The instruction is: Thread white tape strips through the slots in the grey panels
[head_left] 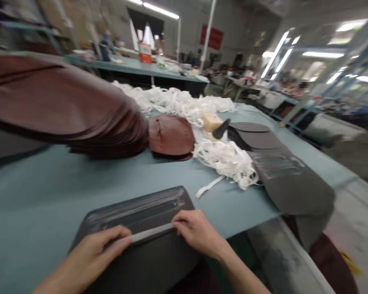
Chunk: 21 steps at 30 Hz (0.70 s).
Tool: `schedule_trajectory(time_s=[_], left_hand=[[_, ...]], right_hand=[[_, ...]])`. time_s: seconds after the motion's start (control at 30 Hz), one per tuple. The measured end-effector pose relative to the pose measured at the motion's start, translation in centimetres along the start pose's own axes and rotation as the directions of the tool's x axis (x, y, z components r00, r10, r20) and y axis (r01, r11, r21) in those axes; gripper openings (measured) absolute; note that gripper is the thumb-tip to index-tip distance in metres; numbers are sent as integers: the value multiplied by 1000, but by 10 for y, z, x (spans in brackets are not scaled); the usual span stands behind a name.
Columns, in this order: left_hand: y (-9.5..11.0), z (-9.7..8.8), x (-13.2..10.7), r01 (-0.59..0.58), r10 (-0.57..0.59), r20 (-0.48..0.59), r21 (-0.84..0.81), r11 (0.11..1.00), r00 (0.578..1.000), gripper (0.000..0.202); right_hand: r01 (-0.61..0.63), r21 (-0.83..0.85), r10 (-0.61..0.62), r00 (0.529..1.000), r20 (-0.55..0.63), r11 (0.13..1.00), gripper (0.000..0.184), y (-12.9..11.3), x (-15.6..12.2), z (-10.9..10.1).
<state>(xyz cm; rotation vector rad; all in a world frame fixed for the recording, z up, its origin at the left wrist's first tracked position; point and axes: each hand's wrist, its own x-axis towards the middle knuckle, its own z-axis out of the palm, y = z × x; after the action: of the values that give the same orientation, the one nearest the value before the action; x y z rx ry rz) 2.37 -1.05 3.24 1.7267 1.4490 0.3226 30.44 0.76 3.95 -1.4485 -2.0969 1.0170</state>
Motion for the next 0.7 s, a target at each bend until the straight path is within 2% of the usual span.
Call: schedule_trajectory(time_s=[0.07, 0.13, 0.2, 0.3, 0.43, 0.5, 0.57, 0.63, 0.7], left_hand=[[-7, -4, -16, 102, -102, 7, -6, 995, 995, 34], [-11, -5, -26, 169, -169, -39, -20, 985, 985, 33], [-12, -5, -35, 204, -207, -79, -47, 978, 975, 31], [-10, -5, -50, 203, -210, -65, -110, 973, 975, 27], [-10, -9, -57, 189, -199, -38, -189, 964, 979, 24], [-12, -13, -52, 226, -248, -108, -179, 958, 963, 24], [-17, -18, -42, 258, -290, -202, -172, 951, 935, 27], [-21, -23, -30, 233, -280, -254, -200, 952, 926, 29], [-24, -26, -19, 191, -249, -282, -218, 957, 927, 30]], right_hand=[[-86, -46, 83, 995, -61, 995, 20, 4, -3, 10], [-113, -86, 108, 993, -54, 990, 23, 3, -11, 17], [-86, -95, 88, 996, 13, 992, 24, 0, -21, 18], [-66, -72, 75, 988, 132, 995, 23, -2, -35, 13], [-144, 19, 134, 955, 263, 989, 27, 3, -41, 5], [-212, 56, 194, 953, 234, 976, 30, 8, -35, 2], [-283, 63, 274, 954, 126, 957, 33, 12, -23, -1], [-312, 53, 312, 950, 6, 949, 36, 17, -9, -4], [-291, 33, 293, 953, -74, 956, 36, 21, 5, -5]])
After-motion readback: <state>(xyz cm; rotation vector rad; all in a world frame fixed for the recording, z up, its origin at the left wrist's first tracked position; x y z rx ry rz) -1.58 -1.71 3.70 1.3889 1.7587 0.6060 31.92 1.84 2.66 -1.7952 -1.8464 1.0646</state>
